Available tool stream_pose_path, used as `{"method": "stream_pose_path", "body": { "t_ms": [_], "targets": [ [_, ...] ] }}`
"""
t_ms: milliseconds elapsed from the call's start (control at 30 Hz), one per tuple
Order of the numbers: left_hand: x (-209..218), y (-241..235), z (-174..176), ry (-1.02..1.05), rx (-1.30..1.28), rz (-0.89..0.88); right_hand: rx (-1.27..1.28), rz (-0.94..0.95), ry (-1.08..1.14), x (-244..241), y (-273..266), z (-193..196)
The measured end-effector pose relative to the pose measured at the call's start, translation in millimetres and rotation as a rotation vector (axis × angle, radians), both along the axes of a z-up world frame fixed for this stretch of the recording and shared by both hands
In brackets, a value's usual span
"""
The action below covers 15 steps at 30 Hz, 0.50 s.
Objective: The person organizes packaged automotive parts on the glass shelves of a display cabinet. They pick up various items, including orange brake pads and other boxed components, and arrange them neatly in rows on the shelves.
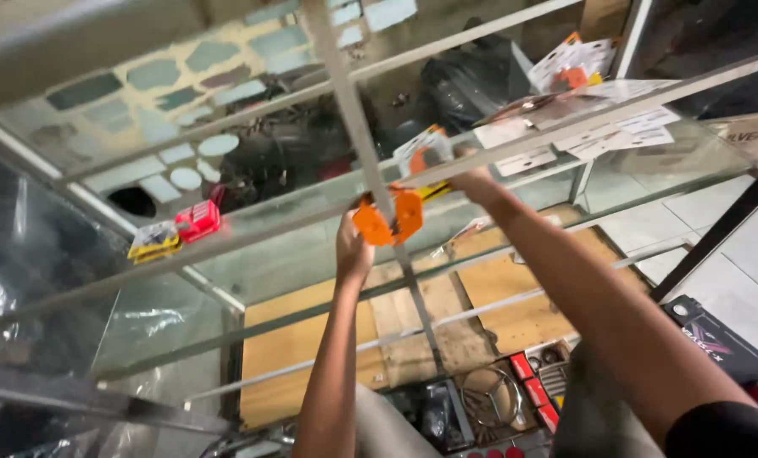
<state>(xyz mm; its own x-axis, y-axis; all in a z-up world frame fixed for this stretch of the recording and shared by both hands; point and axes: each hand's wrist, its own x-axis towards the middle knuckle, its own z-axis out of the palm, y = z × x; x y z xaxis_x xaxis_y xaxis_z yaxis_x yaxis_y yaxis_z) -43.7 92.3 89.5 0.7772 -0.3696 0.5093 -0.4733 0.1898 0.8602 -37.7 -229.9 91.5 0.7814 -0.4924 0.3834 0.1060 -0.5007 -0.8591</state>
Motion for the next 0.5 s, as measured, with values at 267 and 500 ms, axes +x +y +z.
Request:
{"method": "stream_pose_path", "body": {
  "t_ms": [267, 500],
  "targets": [
    [-1.6, -24.2, 8.2, -0.039, 0.010, -0.048, 0.078, -0.072, 0.383, 54.7, 41.6, 33.3],
    [0.4, -56.4, 38.1, 0.661, -0.503, -0.350, -0.284, -0.019, 0.536, 47.7, 30.3, 27.9]
  ]
}}
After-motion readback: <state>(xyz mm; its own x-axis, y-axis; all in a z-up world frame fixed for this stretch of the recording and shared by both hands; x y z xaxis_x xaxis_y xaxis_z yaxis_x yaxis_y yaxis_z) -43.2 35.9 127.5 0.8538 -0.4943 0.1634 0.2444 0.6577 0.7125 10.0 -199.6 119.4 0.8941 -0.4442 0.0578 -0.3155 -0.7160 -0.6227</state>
